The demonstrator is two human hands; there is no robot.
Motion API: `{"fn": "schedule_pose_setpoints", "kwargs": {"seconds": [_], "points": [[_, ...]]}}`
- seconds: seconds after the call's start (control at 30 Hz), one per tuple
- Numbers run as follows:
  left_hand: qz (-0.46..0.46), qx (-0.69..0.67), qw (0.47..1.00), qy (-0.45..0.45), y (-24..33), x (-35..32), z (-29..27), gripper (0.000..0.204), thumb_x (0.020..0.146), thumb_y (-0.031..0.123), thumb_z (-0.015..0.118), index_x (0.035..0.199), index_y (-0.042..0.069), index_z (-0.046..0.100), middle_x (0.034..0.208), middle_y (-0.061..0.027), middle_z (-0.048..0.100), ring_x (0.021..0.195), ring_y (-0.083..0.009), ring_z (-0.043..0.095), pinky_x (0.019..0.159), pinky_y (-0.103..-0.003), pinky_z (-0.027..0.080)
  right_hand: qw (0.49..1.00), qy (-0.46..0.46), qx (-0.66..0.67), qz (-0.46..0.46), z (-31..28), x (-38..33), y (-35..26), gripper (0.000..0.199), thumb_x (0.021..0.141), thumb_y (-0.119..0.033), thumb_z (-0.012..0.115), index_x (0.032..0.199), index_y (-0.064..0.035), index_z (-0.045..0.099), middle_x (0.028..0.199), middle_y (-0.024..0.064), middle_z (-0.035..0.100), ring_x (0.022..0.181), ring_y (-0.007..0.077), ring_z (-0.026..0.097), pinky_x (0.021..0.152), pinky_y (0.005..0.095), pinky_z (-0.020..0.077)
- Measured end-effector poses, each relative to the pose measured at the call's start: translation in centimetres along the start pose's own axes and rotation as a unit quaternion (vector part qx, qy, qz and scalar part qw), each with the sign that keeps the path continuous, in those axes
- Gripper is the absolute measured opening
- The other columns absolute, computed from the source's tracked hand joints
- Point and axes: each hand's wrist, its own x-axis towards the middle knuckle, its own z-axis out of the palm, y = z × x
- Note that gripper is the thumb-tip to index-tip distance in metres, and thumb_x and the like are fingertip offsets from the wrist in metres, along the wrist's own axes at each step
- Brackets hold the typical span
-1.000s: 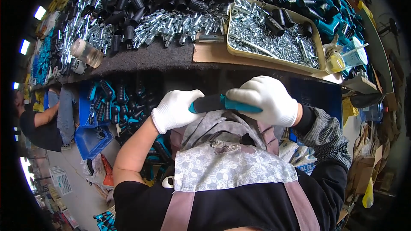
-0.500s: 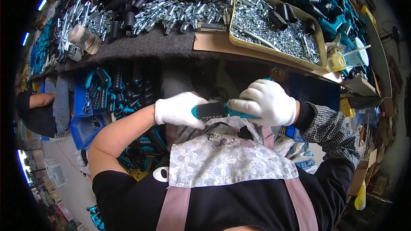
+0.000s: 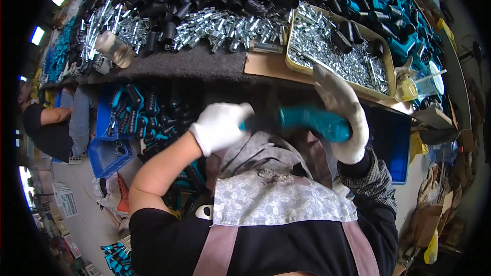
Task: Assembling mechanical tool components by hand at an industrial workbench.
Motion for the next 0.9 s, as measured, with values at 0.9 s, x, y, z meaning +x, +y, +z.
{"fn": "schedule_pose_setpoints", "kwargs": {"seconds": [0.9], "points": [[-0.037,-0.209,0.923,0.321,-2.0,0.5,14.7,0.043,0.069,0.011,0.086,0.108,0.007,0.066,0.097,-0.0177,0.07,0.089,-0.0355,0.07,0.075,-0.041,0.057,0.892,-0.051,0.219,0.393,0.1,-2.2,6.3,0.068,0.087,-0.023,0.076,0.143,0.0013,0.044,0.133,0.0164,0.058,0.12,0.0284,0.06,0.106,0.0412,0.047]]}}
